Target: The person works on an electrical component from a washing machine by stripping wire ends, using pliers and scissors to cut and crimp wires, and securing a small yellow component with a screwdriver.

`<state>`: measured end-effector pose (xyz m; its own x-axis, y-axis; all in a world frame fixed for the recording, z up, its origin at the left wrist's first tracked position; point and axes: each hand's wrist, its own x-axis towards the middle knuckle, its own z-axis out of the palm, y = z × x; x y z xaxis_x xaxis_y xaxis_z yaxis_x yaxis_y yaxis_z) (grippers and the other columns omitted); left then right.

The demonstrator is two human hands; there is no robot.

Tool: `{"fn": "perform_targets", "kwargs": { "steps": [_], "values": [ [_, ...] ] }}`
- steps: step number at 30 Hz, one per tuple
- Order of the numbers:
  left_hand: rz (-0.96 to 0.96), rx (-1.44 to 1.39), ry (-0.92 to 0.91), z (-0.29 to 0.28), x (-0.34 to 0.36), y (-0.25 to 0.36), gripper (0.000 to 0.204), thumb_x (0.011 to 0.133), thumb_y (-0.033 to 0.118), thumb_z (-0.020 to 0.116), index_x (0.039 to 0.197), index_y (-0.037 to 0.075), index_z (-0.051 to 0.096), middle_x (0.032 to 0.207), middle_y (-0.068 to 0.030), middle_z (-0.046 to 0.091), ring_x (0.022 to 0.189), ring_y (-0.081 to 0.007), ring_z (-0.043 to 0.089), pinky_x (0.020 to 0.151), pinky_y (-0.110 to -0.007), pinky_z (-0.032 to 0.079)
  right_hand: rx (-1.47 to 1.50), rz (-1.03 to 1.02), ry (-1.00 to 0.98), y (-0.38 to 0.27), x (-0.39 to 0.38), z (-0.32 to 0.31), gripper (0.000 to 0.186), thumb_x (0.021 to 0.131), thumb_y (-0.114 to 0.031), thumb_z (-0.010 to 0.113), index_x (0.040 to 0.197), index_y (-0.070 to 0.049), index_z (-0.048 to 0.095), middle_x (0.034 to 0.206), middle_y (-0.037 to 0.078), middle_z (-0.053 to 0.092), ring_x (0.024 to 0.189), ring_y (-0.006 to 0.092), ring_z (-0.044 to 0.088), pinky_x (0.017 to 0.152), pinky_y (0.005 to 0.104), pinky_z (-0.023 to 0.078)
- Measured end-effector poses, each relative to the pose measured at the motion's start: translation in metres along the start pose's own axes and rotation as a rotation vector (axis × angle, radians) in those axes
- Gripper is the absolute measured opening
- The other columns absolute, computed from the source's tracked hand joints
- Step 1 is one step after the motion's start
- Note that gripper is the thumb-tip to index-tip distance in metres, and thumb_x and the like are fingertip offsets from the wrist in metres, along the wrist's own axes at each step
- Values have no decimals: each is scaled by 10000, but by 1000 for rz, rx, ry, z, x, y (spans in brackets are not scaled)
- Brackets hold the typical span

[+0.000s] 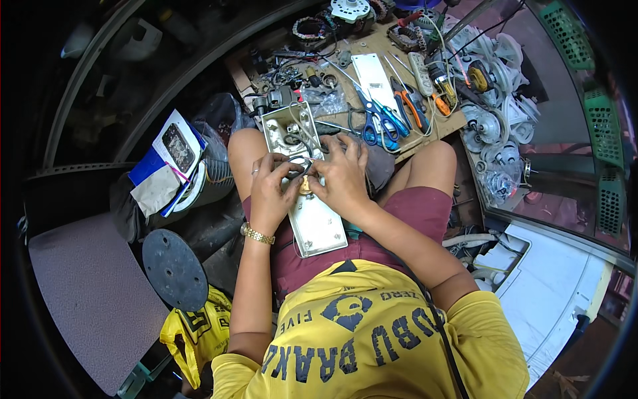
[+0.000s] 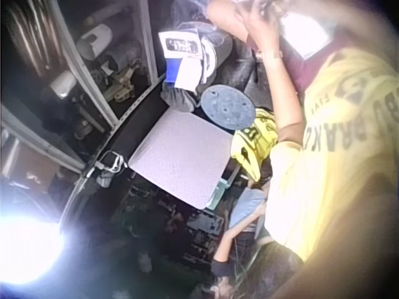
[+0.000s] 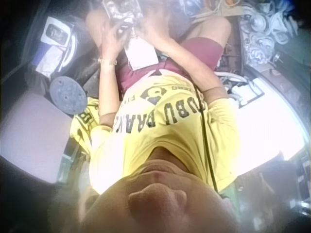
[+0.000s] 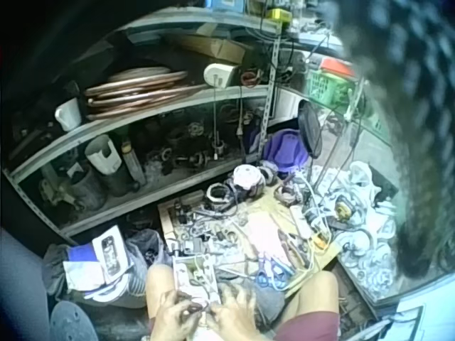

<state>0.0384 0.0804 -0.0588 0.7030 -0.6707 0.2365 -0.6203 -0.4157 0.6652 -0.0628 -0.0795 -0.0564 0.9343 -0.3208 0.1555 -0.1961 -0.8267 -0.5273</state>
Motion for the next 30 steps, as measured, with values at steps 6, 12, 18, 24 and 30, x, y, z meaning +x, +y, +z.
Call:
{"fn": "perform_targets", "kwargs": {
  "steps": [6, 12, 18, 24, 30],
  "values": [
    [-98, -77, 54, 11, -2, 0, 164, 829, -37, 754, 980, 25, 744, 948, -120, 680, 875, -286, 657, 790, -392, 520, -171, -161, 113, 12, -4, 13, 153, 839, -238, 805, 932, -128, 755, 1454, 123, 568, 1463, 413, 380, 1179, 774, 169],
    [-189, -43, 67, 24, -2, 3, 156, 824, -72, 698, 935, 21, 756, 980, -136, 674, 846, -285, 675, 754, -396, 532, -183, -262, 128, 28, 5, 3, 186, 826, -247, 826, 951, -134, 748, 1432, 104, 578, 1447, 392, 398, 1189, 781, 146],
    [-85, 220, 86, 16, -5, 28, 168, 751, 187, 857, 917, 193, 829, 1348, -110, 627, 1306, -386, 523, 1102, -541, 365, 280, -325, 231, 41, 14, -29, 193, 744, -155, 876, 921, -131, 801, 1330, 138, 629, 1311, 415, 504, 1079, 517, 448],
    [-138, 303, -49, 9, 14, 41, 170, 701, 232, 906, 859, 220, 845, 1365, -69, 622, 1312, -365, 485, 1103, -547, 305, 389, -128, 339, 130, 58, -96, 91, 906, -101, 776, 953, -29, 744, 1063, 150, 708, 981, 321, 706, 853, 399, 551],
    [-140, 209, -115, 4, 36, 41, 163, 695, 195, 908, 837, 157, 838, 1096, -50, 687, 1135, -315, 556, 995, -474, 374, -131, -42, 355, 267, 146, -125, 124, 953, -84, 706, 1026, 4, 753, 1016, 182, 749, 958, 390, 710, 839, 449, 561]
  ]
}}
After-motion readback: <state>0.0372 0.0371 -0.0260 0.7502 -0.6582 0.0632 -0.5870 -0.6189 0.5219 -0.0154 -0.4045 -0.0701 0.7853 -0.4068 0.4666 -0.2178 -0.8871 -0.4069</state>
